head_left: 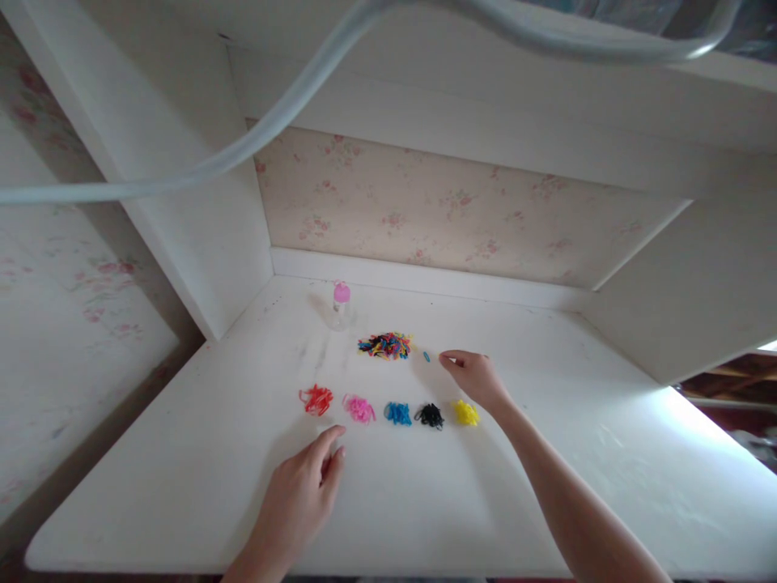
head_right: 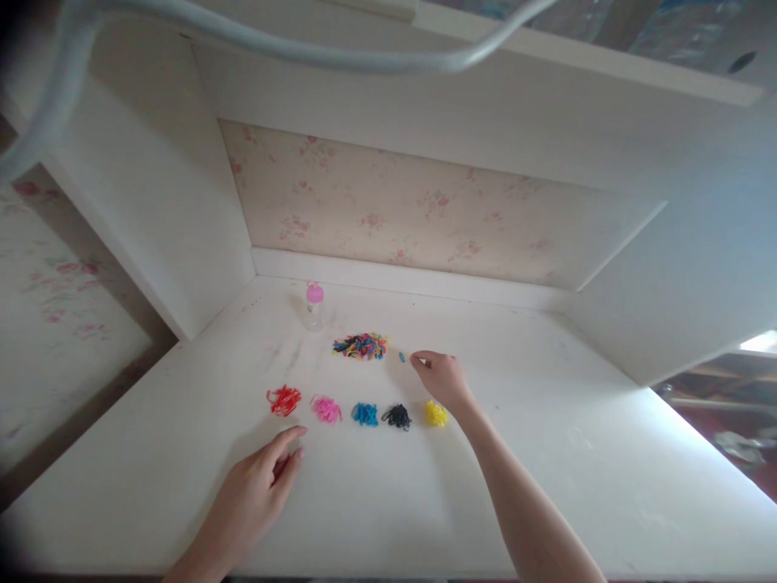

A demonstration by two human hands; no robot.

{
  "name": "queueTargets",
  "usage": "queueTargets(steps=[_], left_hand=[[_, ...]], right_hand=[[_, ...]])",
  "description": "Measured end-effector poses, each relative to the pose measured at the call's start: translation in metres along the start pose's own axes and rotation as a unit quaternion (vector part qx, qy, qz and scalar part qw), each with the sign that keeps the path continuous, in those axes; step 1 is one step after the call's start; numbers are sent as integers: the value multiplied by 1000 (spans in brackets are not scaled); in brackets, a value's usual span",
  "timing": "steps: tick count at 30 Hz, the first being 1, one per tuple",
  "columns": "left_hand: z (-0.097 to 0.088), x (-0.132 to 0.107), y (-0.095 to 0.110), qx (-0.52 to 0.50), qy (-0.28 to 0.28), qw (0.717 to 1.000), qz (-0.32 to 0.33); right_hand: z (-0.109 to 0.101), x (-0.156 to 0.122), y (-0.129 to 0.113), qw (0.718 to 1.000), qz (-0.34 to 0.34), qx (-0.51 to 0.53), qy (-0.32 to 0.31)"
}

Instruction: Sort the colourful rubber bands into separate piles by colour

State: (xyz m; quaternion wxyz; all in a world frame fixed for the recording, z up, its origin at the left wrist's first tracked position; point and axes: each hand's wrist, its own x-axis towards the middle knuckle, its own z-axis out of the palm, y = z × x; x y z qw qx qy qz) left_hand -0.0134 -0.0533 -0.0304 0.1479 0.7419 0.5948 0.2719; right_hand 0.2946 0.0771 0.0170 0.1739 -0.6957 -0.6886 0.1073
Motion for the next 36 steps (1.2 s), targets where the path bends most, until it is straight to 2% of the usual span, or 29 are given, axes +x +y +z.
queueTargets(steps=[5,10,16,24,27,30,31,33,35,36], left_hand=[[1,1,0,1,-7,1000,7],[2,1,1,23,-9,1000,5],[0,2,2,9,-23,1000,-5],[-3,7,5,-78,-21,997,-17],[-13,22,23,-79,-29,996,16],[-23,48,56,-40,-43,996,69],[-23,59,69,-13,-64,994,84],[-17,84,92,47,-93,989,101],[-2,110,110,104,-148,979,95],[8,123,116,112,-155,977,91]], right_hand=[[-11,-48,15,998,27,17,47],[-6,-80,34,997,50,33,41],[3,-91,43,992,84,87,23],[0,-99,49,988,98,116,8],[1,-103,56,984,109,135,34],[5,-110,63,975,142,162,62],[7,-113,65,971,152,170,71],[11,-119,65,966,161,181,88],[12,-124,63,968,154,176,96],[13,-126,61,970,148,169,96]])
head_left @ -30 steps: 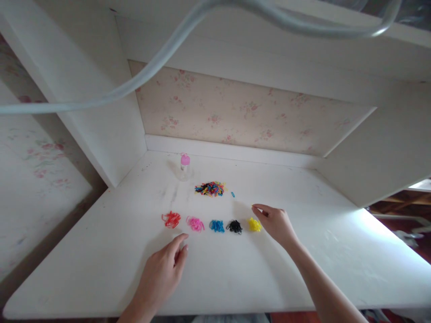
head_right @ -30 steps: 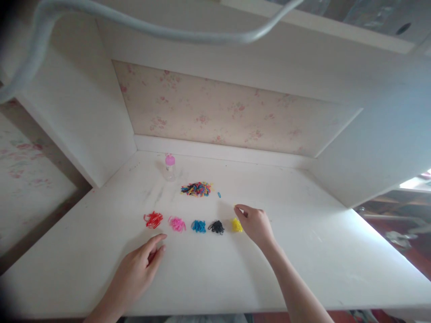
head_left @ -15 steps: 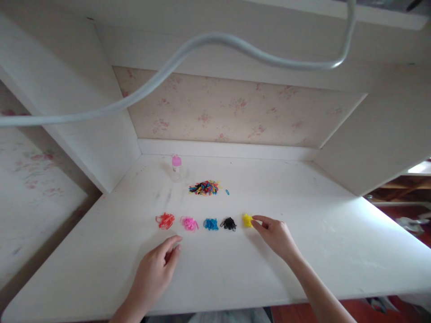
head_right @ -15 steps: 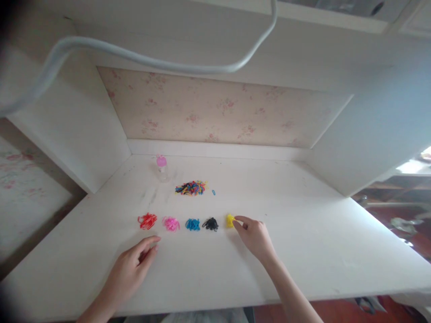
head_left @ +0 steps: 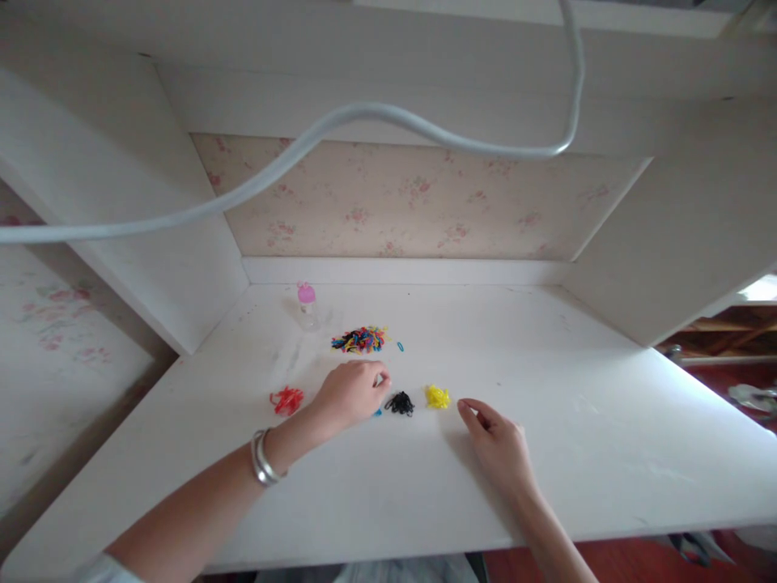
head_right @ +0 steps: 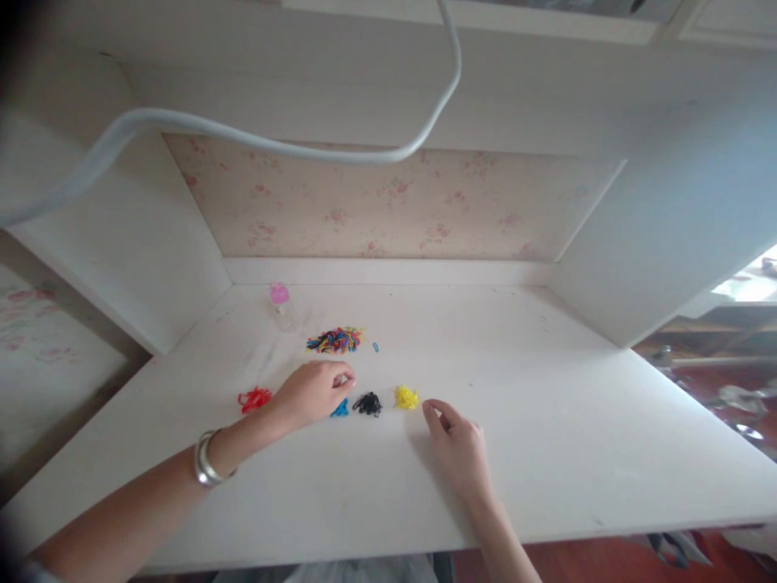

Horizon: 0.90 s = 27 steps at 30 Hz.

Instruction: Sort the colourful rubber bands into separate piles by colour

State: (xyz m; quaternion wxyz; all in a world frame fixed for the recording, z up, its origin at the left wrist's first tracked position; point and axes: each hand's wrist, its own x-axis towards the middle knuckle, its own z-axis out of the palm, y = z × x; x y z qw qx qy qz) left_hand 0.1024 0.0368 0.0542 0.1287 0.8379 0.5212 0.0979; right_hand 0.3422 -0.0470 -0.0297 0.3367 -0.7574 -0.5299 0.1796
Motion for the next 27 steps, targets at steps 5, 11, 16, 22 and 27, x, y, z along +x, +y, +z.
queueTargets(steps=[5,11,16,22,27], left_hand=[[30,61,11,31,-2,999,-40],[52,84,12,62,10,996,-67],[56,92,10,75,10,995,-63],[54,98,13,81,-5,995,-64],[53,103,18,74,-3,996,-54]], right_hand=[[-1,-4,-3,1000,-11,-15,7],[-1,-2,0,999,-21,-24,5],[1,-3,1,999,-37,-38,4],[1,-3,-1,999,-33,-43,0],[0,-3,-1,998,-32,-52,-8]])
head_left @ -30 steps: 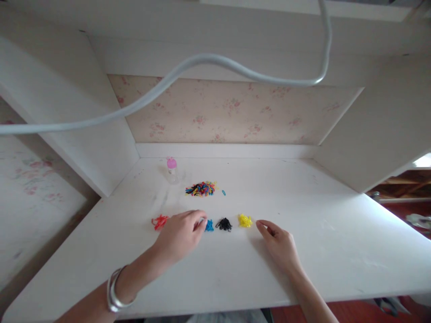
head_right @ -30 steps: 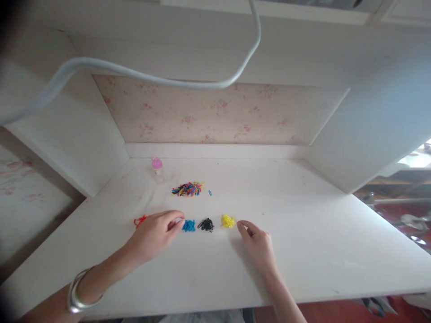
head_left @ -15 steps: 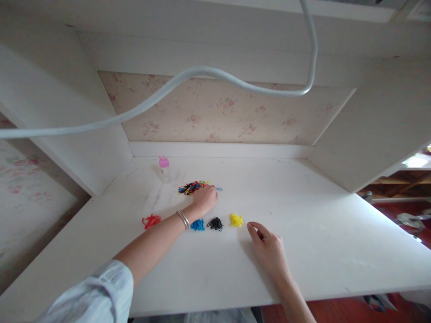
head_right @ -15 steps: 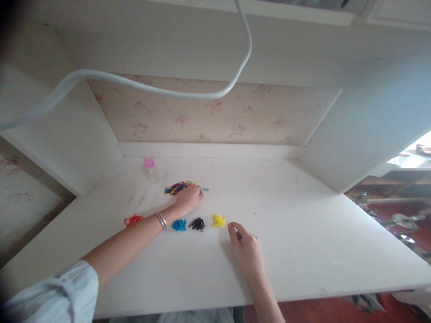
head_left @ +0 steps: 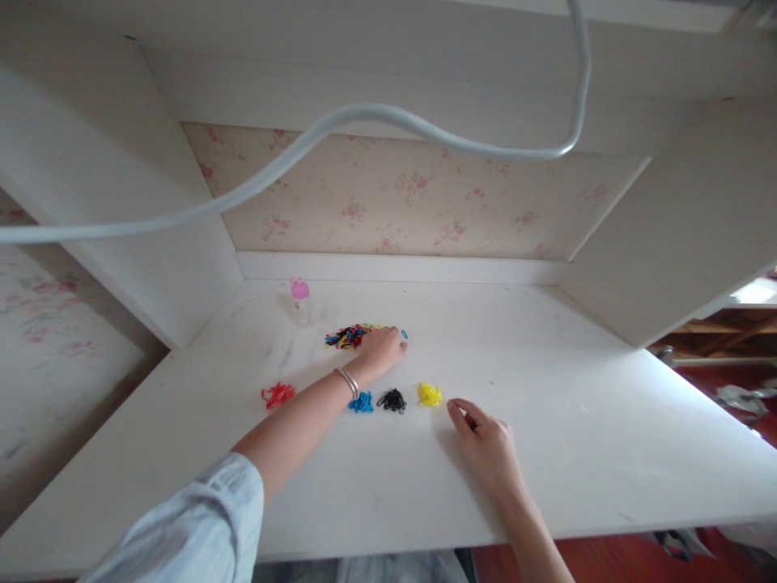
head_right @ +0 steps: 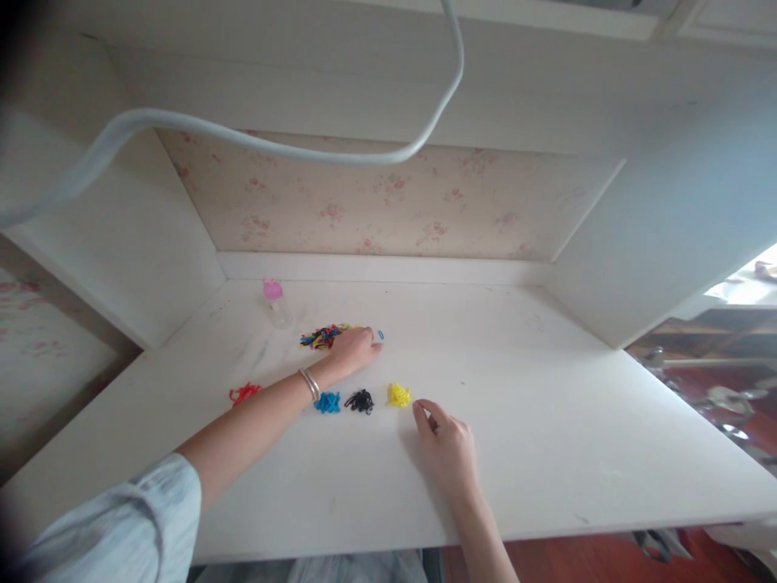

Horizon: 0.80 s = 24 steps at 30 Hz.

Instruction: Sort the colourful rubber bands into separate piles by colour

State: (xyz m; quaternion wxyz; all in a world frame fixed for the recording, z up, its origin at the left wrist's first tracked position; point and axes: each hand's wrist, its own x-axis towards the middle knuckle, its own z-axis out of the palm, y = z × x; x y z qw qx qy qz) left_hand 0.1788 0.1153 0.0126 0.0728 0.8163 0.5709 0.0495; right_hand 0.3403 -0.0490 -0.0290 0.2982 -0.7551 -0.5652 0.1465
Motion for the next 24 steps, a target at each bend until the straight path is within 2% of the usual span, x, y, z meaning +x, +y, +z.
queueTargets(steps=[12,17,21,24], left_hand=[[11,18,15,-6,-17,1000,-2],[8,18,10,-18,-24,1000,7],[-10,1,-4,-35,-5,999,12],[-29,-30,-17,-53,25,998,19]], right_hand=[[1,0,1,1000,-11,-3,2],[1,-1,0,1000,-14,2,8],[0,-2,-2,1000,-16,1,0],[-2,-3,-3,1000,-18,-3,-3]])
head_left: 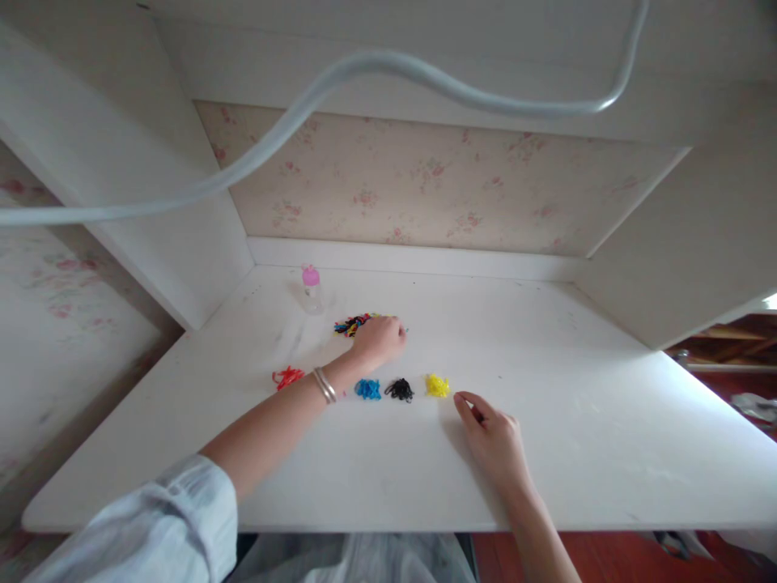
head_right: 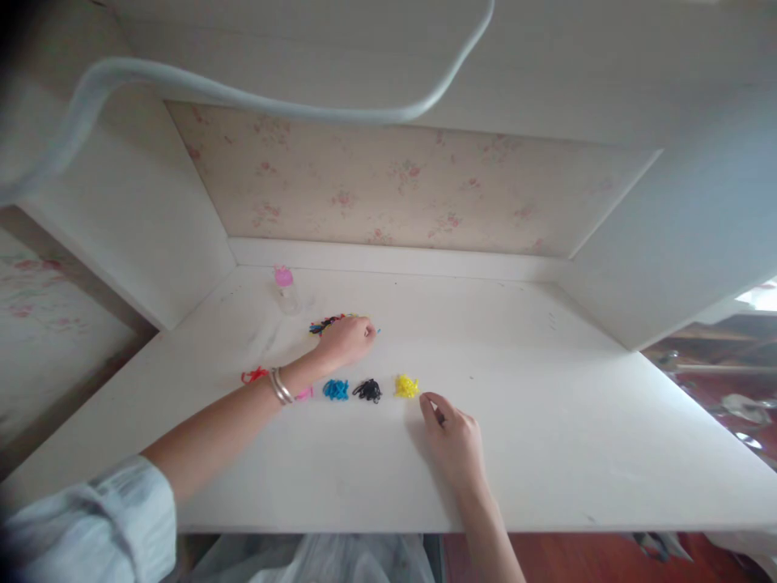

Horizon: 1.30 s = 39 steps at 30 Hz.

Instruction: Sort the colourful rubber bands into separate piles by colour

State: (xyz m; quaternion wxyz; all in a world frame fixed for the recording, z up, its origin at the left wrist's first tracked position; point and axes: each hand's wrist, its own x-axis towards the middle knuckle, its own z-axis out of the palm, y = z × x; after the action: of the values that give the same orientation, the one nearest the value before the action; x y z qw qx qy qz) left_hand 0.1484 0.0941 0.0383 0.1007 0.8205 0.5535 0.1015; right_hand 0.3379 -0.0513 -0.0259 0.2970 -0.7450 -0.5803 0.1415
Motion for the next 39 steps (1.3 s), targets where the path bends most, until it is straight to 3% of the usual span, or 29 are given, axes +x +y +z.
queueTargets(steps=[5,8,11,16,28,34,39], left_hand=[[-19,-80,-10,-22,38,999,5],[-13,-122,-18,-48,79,996,-7],[-2,-146,-28,-65,84,994,-40],[8,-150,-39,-61,93,991,-73],[19,-126,-24,29,63,995,-78],[9,-135,-28,-5,72,995,-61],[-8,-161,-53,-100,108,987,-62]], right_hand=[[-1,1,-1,1000,12,-15,0],[1,1,0,1000,16,-23,4],[2,1,0,999,11,-32,4],[4,1,-2,999,20,-38,3],[5,2,0,998,26,-49,-5],[4,1,0,999,25,-41,-10],[3,0,-2,999,18,-32,-3]])
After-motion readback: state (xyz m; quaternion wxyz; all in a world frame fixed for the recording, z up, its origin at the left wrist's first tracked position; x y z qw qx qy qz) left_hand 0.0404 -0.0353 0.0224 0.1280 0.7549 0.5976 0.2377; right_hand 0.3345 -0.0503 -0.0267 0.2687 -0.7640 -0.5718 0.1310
